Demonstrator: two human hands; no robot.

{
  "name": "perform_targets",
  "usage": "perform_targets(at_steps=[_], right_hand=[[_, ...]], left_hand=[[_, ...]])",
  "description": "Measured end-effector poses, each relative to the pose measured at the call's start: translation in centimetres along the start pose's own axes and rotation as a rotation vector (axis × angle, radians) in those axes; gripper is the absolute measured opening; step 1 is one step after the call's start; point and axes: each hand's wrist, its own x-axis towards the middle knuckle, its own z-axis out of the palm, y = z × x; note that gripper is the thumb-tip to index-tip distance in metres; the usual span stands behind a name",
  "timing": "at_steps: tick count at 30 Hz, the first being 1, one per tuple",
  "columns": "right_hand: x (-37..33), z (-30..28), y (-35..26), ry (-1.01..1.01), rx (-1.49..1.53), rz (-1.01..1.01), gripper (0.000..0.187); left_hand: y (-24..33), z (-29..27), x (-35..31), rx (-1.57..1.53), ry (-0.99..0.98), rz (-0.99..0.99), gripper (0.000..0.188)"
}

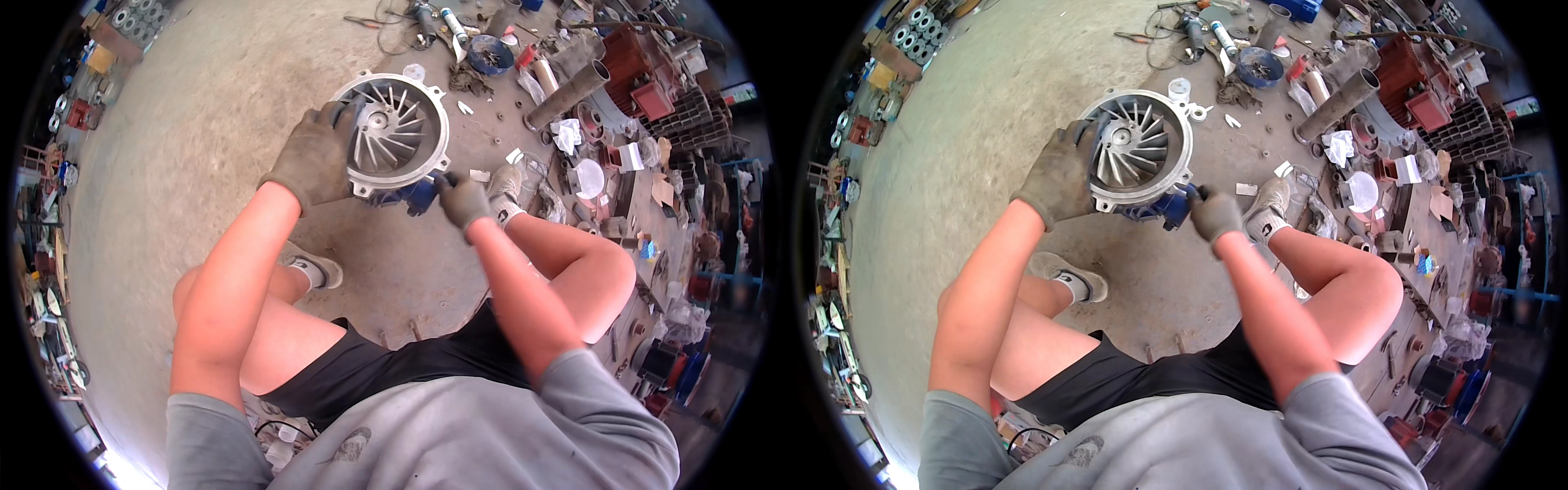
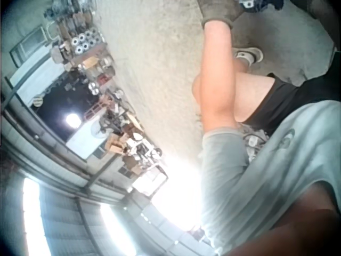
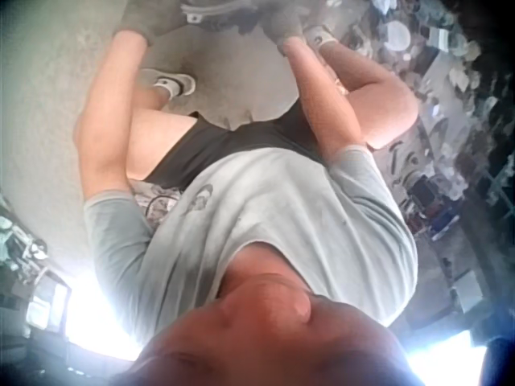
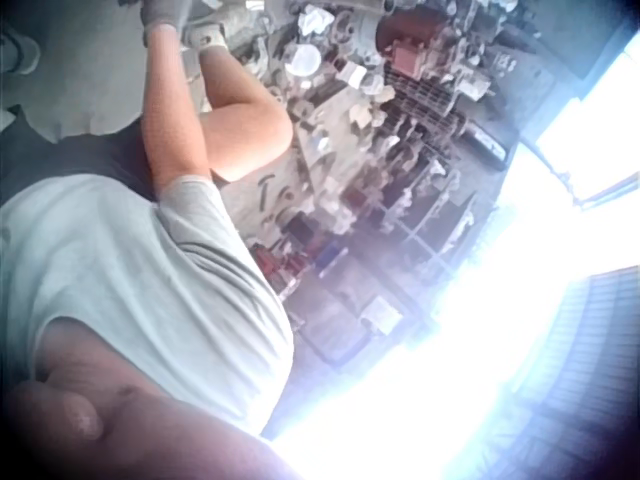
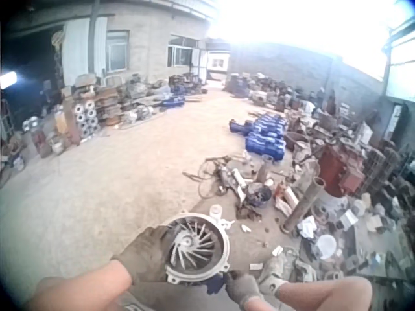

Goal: The person scrubs the exterior and interior surfaces of a silver metal impeller housing using a small brush and a blue cloth. The person rotates the housing to access different sides and the internal vanes, then flips it over to clean the back and the blue motor casing attached to it.

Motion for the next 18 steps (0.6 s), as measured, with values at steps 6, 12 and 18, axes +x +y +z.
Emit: perform_targets(at_steps=[6,12,18], right_hand=[[-4.7,4.9,-1.9,0.077,0.417,0.317,0.041],[-3.0,0.2,3.3,0.139,0.743,0.392,0.041],[3.4,5.7,11.9,0.696,1.679,0.781,0.023]], left_hand=[[0.1,0.1,0.5,-0.042,0.07,0.063,0.121],[0.8,1.3,0.2,-0.003,0.211,0.204,0.126],[6.4,0.4,-0.8,-0.015,0.162,0.049,0.131]])
